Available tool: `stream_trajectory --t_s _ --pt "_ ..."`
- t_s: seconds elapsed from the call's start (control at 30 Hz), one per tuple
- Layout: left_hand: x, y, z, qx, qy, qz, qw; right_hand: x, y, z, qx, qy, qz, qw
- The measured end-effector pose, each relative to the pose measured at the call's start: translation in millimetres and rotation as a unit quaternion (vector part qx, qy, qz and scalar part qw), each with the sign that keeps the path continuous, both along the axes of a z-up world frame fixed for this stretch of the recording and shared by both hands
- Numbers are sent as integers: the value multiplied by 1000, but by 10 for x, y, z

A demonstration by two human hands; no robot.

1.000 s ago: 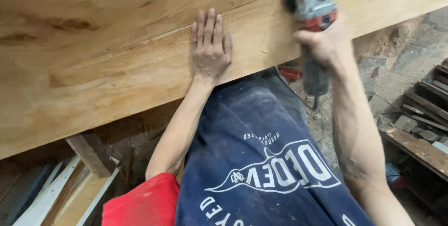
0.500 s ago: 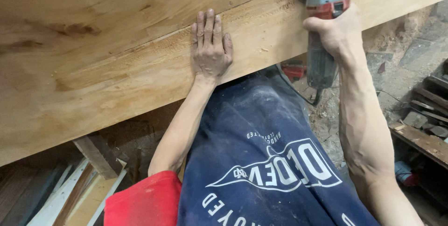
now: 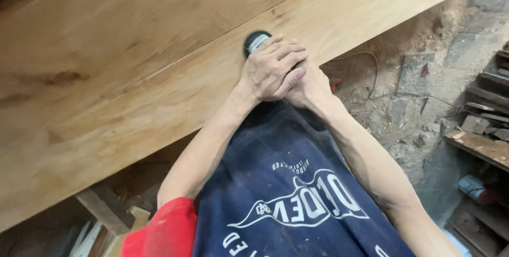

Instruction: The person uses an angle grinder with a sanding disc to smooth the surface of a large wooden plank. They move the tool back and forth across the wood, generating sparks and dust, while stabilizing the plank with their left hand.

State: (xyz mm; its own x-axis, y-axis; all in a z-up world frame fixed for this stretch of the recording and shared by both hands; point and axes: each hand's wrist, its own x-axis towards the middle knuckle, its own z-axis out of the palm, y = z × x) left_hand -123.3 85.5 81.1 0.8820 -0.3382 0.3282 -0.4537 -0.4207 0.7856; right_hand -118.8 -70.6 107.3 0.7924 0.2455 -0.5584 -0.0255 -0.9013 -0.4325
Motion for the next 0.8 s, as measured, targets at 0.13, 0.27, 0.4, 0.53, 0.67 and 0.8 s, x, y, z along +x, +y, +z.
stream_trajectory --t_s 0.13,0.27,0.4,0.53,0.67,0.8 --pt "517 -533 -74 -21 -9 -47 999 368 -558 -31 -43 14 -45 998" --pt "983 -1228 -179 -5 -46 -60 997 727 -1282 -181 -40 -12 -28 999" --pt "1378 -1952 -259 12 -104 -75 992 1053 -1994 -238 -62 -6 -49 997" --pt "1801 -2602 -320 -40 -53 -70 995 1434 -2605 -219 -32 2 -103 994" --pt "2237 -3088 -351 -21 -73 -53 996 1877 -3038 -220 3 -17 -78 997" --pt "2518 -3336 -452 -30 -85 -58 994 2132 -3265 -231 88 -72 -51 992"
